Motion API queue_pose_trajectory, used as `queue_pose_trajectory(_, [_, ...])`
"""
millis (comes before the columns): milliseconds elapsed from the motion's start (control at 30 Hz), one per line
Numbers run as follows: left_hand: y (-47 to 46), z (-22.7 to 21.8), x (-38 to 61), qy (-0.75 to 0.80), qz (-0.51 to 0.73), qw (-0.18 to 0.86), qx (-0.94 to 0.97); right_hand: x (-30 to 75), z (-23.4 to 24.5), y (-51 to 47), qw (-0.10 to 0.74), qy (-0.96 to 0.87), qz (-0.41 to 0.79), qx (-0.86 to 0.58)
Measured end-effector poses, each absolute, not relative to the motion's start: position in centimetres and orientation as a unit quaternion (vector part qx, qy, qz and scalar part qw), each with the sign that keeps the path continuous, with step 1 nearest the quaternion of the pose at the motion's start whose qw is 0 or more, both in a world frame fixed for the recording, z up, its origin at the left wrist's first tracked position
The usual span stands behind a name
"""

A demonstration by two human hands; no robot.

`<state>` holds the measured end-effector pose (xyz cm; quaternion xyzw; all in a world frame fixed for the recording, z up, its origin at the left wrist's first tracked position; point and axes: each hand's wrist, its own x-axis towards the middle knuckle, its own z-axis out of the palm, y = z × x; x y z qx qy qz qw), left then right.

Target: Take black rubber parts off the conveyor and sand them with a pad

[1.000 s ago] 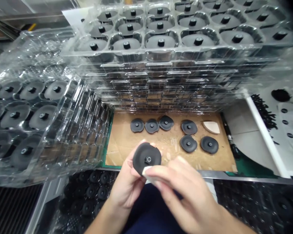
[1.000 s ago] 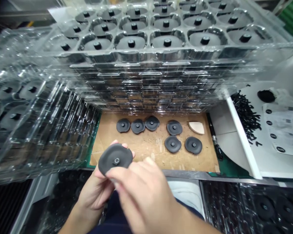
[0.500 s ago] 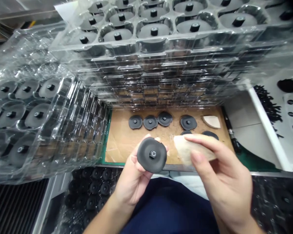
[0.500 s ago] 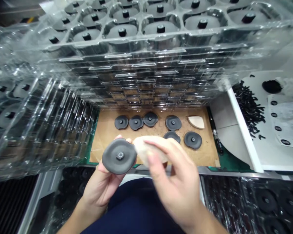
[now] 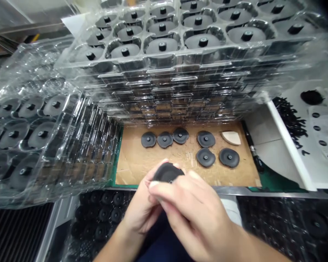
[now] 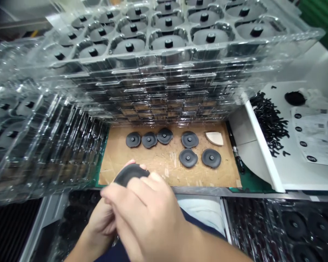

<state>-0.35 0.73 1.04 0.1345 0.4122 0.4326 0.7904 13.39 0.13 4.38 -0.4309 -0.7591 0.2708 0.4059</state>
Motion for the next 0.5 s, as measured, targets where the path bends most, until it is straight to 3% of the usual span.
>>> queue_pose_trajectory(67, [0.7, 0.8, -0.9, 0.402, 0.424, 0.8, 0.135, 14.3, 4.3, -0.6, 0.368, -0.764, 0.307, -0.431])
queue_pose_trajectory(167, [0.5, 0.2, -1.5, 0.411, 0.401, 0.808, 0.133, 15.2, 4.1, -0.7, 0.324, -0.753, 0.258, -0.512])
queue_pose_trajectory(300, [0.4, 0.2, -1.8, 0.416, 0.407, 0.804, 0.122, 15.0, 3.5, 1.9, 0.365, -0.778, 0.178, -0.479])
queue_pose_trajectory(400, [0.5, 0.8, -2.6, 0.377, 0.419, 0.819, 0.102, 14.9, 2.1, 3.3, 0.425, -0.732, 0.285, -0.45])
queue_pose_trajectory(500, [0.5, 1.2, -3.5, 0.336, 0.421, 0.839, 0.075, 15.1, -0.6, 2.3, 0.389, -0.634, 0.372, -0.555])
